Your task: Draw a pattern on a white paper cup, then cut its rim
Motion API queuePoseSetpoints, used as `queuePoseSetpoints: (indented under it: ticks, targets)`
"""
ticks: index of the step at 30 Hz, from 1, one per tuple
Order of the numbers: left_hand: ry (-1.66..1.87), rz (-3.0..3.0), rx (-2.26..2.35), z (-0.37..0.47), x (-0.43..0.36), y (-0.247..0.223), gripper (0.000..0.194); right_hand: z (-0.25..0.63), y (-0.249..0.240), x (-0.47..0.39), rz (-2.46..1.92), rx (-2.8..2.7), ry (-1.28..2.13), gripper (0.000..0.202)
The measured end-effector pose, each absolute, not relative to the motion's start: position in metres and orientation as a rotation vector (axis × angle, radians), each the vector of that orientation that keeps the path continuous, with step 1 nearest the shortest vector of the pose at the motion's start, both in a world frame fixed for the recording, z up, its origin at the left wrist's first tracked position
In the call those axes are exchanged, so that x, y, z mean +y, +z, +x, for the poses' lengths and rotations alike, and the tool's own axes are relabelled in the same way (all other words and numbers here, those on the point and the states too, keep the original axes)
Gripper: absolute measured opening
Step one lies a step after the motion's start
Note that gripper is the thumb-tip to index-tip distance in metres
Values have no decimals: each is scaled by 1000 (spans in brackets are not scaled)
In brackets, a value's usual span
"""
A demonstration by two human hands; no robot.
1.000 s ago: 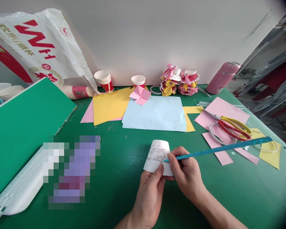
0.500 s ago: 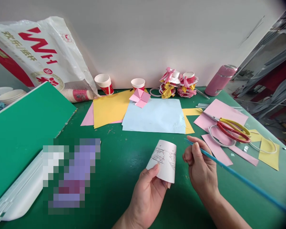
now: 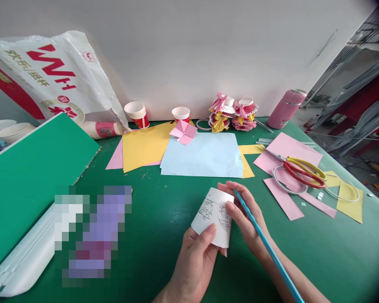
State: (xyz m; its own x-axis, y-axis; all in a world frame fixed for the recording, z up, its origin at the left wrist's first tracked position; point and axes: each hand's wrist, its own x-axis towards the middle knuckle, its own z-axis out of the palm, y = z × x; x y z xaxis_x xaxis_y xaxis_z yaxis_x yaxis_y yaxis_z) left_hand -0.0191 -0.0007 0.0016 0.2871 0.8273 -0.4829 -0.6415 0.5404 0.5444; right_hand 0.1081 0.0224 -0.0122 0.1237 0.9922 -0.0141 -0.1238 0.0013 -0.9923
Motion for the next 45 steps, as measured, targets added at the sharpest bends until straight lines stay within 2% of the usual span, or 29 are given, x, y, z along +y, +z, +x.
queuePoseSetpoints:
  ticks: [4, 9, 19, 26, 45]
  targets:
    - [1078, 239, 880, -18, 3, 2, 20, 116, -12, 26, -1110, -887, 1086, 26]
    - [1085, 249, 900, -15, 4, -1, 19, 116, -10, 19, -998, -931, 1176, 29]
    - [1078, 358, 921, -10, -3, -9, 19, 96, -5, 9, -1005, -982, 1355, 9]
    - [1060, 372, 889, -11, -4, -10, 23, 96, -14, 7, -1137, -987, 1317, 20]
    - [1050, 365, 908, -10, -4, -10, 24, 95, -23, 6, -1306, -1235, 1114, 16]
